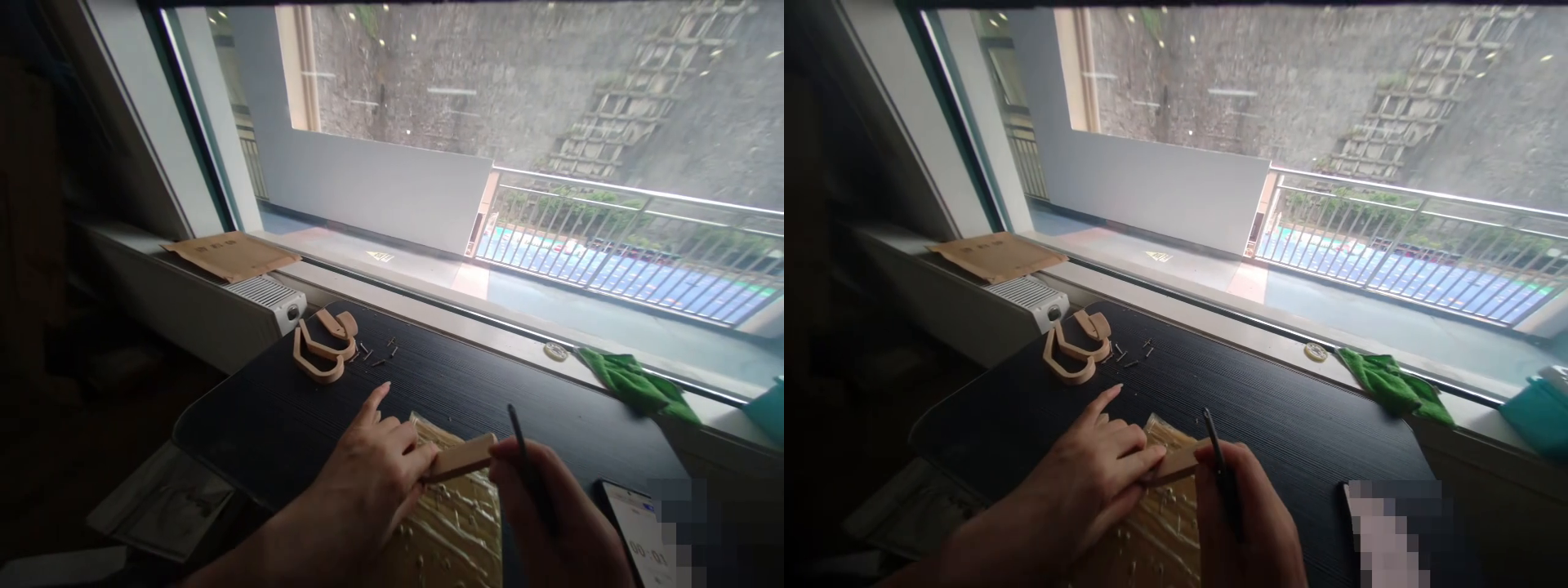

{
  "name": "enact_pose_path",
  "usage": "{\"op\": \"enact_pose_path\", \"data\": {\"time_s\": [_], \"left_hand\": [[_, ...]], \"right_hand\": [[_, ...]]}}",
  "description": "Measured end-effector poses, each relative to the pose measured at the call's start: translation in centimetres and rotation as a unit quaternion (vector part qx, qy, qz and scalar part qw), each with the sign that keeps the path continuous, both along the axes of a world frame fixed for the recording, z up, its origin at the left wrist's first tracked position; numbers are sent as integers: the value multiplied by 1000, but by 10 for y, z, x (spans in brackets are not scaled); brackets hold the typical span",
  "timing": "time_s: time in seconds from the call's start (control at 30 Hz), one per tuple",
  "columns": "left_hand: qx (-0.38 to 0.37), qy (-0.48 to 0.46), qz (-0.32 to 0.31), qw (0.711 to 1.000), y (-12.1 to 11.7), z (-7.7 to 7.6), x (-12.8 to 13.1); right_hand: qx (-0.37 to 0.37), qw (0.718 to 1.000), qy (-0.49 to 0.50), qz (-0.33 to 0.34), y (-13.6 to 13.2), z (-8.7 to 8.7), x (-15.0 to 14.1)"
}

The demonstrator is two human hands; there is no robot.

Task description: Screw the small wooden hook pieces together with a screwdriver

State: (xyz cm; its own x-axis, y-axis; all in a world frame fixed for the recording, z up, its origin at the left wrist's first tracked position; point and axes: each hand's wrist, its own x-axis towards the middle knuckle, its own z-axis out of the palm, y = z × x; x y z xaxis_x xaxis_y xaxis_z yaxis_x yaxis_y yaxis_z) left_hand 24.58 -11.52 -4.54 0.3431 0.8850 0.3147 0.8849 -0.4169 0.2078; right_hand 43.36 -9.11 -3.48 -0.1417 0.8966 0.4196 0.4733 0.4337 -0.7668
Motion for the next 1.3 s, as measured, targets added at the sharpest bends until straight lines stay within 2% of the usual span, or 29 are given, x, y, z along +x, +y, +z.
{"op": "enact_pose_path", "data": {"time_s": [0.07, 0.2, 0.33, 0.43, 0.5, 0.57, 0.67, 0.77, 0.9, 1.0, 1.13, 1.3], "left_hand": [[-10, 30, 0, 1000, 1, 1, 3], [-14, 47, -10, 999, -1, 6, 9], [37, -22, -53, 998, -10, 12, 5], [61, -125, -30, 990, -15, 6, -3], [9, -240, 6, 971, -15, -2, -8], [-61, -347, 38, 935, -14, -10, -11], [-123, -425, 64, 895, -13, -13, -11], [-134, -431, 55, 890, -13, -7, -10], [-130, -418, 49, 898, -13, -4, -10], [-121, -425, 47, 896, -13, -10, -12], [-134, -464, 40, 875, -15, -19, -13], [-142, -481, 28, 865, -15, -21, -16]], "right_hand": [[24, 998, -37, 37, 7, -6, 1], [-38, 992, -94, 80, 19, -25, 6], [-41, 992, -58, 106, 13, -38, 10], [-59, 991, -34, 116, 7, -39, 10], [-73, 990, -37, 111, 7, -39, 10], [-73, 989, -69, 108, 10, -38, 13], [-15, 985, -155, 73, 14, -29, 20], [34, 979, -198, 44, 13, -13, 21], [-71, 966, -210, 134, 10, 1, 3], [-114, 956, -234, 137, 10, -2, -11], [-112, 951, -259, 125, 10, -8, -21], [-103, 958, -223, 150, 9, -8, -26]]}}
